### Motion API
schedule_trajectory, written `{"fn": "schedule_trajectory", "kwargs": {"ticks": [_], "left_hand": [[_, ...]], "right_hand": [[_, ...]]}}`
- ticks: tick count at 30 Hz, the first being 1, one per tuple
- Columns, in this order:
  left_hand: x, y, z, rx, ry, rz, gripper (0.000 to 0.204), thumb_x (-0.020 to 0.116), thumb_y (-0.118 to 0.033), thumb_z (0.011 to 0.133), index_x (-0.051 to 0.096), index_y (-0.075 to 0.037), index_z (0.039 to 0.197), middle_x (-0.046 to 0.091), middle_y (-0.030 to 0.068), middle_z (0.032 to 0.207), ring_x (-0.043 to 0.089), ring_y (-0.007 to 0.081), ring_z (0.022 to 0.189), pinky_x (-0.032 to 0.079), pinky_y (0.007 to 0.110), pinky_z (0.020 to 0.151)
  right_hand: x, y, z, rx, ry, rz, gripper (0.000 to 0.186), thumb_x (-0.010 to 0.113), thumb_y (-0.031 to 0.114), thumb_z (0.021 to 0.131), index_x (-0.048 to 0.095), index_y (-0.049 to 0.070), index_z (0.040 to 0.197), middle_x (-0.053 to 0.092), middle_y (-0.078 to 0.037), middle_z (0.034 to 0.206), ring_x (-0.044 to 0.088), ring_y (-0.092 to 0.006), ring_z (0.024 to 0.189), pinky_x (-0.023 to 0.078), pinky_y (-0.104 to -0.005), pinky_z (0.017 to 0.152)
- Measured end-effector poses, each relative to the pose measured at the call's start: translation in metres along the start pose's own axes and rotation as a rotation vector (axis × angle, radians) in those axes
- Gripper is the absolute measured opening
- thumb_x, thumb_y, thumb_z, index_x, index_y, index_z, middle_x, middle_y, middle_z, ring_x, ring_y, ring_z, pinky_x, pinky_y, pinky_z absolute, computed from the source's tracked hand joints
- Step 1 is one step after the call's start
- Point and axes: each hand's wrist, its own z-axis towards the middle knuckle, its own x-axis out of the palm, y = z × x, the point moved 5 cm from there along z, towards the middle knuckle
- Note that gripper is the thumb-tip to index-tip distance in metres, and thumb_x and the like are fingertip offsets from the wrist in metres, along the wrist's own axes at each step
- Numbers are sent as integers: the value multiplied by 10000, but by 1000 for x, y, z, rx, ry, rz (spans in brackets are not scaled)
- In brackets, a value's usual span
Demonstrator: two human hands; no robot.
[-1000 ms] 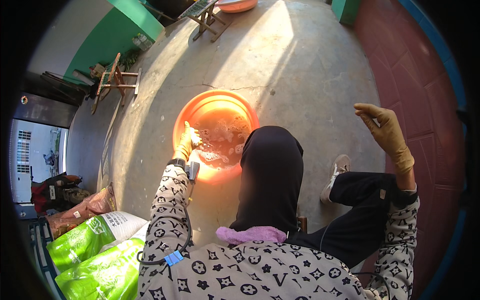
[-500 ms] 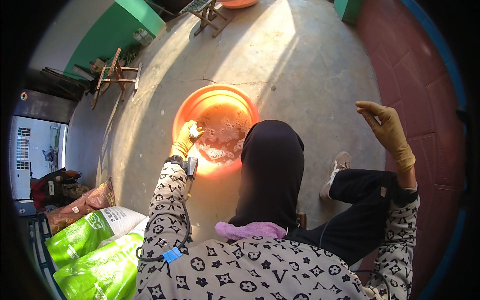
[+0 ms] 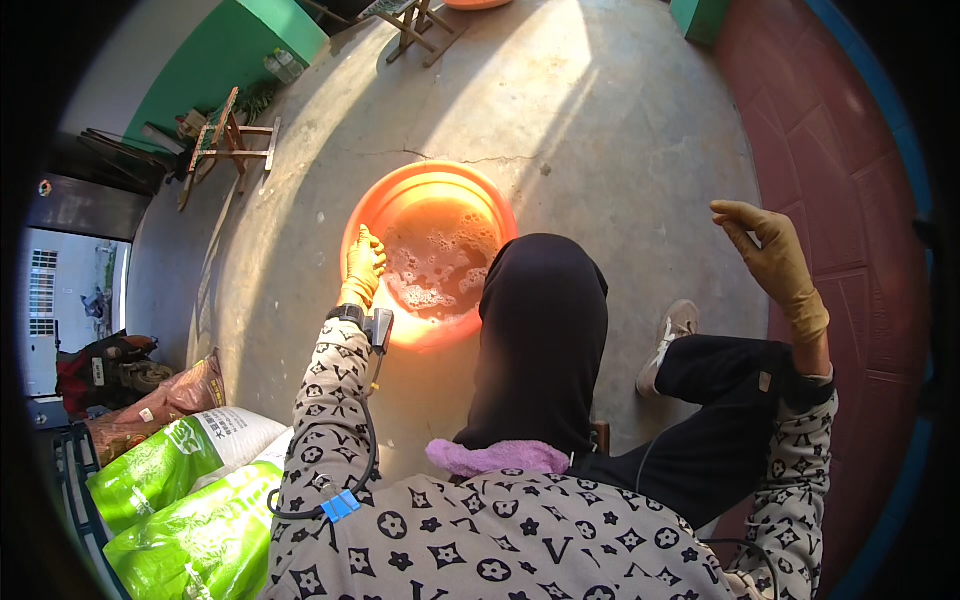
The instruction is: The person sits on the ground and wipes a colorful tiled wall with a purple cloth. They repeatedly dip the cloth into an orange basin of water and continue wiping the wall surface.
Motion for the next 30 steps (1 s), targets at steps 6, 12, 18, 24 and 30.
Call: {"fn": "schedule_trajectory", "kwargs": {"ticks": [6, 12, 18, 24, 30], "left_hand": [[4, -2, -2, 61, -2, 61, 555, 387, -561, 1012, 290, -245, 566, 283, -70, 478, 192, 95, 370, 118, 293, 379], [2, -1, -1, 93, -37, 112, 527, 375, -482, 1034, 314, -227, 577, 295, -71, 487, 214, 81, 373, 129, 283, 371], [5, -3, -6, 122, -40, 153, 512, 383, -466, 1027, 347, -212, 584, 320, -65, 487, 252, 82, 374, 158, 283, 366], [2, -2, -3, 125, -49, 168, 506, 392, -472, 1023, 367, -207, 593, 332, -61, 492, 260, 82, 378, 171, 285, 365], [6, -7, -6, 178, -22, 126, 513, 391, -460, 1030, 340, -214, 583, 303, -65, 486, 232, 79, 377, 153, 281, 372]], "right_hand": [[1, 0, 0, -1, 4, -8, 199, 662, 92, 924, 694, 20, 1107, 735, -125, 994, 685, -161, 879, 520, -270, 782], [1, 2, 0, -18, -1, -29, 198, 663, 101, 925, 696, 20, 1102, 734, -129, 1000, 690, -173, 886, 522, -274, 790], [1, 2, 0, -20, 3, -28, 202, 664, 99, 923, 694, 20, 1106, 733, -132, 1003, 691, -174, 887, 522, -274, 792], [2, 1, 0, -13, 6, -26, 205, 665, 96, 921, 695, 22, 1110, 733, -132, 1001, 692, -173, 891, 526, -277, 793], [2, 1, -1, -11, 1, -24, 206, 664, 99, 922, 694, 21, 1110, 734, -127, 1000, 692, -172, 892, 528, -278, 794]]}}
